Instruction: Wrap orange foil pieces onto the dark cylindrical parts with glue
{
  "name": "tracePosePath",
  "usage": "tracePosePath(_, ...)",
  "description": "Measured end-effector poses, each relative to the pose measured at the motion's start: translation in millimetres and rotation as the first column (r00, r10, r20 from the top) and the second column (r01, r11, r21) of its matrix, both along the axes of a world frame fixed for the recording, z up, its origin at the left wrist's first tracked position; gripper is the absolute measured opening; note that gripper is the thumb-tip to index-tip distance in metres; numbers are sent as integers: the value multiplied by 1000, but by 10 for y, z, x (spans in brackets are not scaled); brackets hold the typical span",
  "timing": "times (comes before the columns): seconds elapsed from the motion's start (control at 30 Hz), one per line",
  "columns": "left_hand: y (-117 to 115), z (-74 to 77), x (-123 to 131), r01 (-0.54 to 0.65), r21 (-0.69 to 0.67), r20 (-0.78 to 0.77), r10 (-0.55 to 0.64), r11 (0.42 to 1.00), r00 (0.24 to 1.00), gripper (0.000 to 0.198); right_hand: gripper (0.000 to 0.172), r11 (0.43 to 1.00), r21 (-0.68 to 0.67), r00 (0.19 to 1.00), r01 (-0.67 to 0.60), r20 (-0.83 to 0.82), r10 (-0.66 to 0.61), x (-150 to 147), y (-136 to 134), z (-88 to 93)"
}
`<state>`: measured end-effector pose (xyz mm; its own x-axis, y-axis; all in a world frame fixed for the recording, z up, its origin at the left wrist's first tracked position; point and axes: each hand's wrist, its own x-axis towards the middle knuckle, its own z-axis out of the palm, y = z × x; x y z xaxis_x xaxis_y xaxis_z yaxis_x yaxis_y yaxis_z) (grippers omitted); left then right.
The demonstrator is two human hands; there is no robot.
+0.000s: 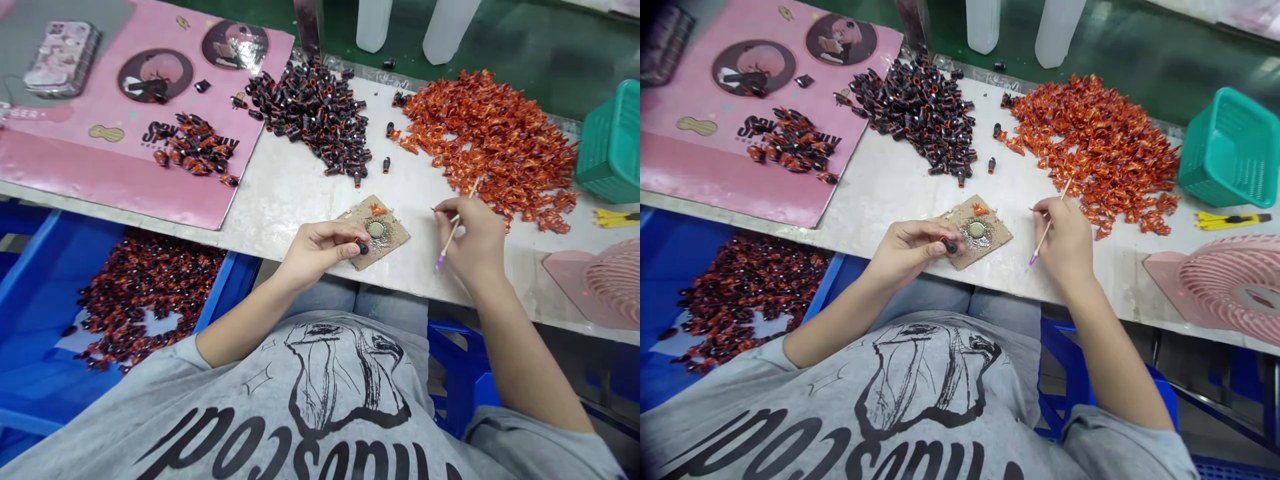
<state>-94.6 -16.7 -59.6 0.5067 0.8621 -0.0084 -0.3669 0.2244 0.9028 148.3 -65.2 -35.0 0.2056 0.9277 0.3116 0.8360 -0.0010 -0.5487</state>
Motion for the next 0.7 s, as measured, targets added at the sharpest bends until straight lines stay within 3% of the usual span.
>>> tracePosePath(0.1, -123, 95, 27, 48, -138, 52, -41, 989, 998, 17, 5, 994, 48, 941, -99, -319, 109, -340, -297, 212)
tracePosePath(0.2, -243, 180, 73, 117, -267, 116, -89, 957, 989, 16, 3, 978, 144, 887, -151, -416, 198, -609, -504, 257)
tracePosePath(0.3, -309, 213, 118, 147, -283, 133, -113, 948, 985, 14, 8, 966, 203, 870, -162, -432, 237, -722, -545, 152)
tracePosePath(0.53, -328, 199, 176, 92, -279, 121, -60, 956, 991, 16, 16, 919, 394, 965, -29, -228, 128, -704, -482, 11)
tracePosePath(0.7, -387, 234, 208, 121, -291, 196, -64, 949, 978, 15, 18, 935, 354, 896, -9, -412, 165, -725, -546, 13)
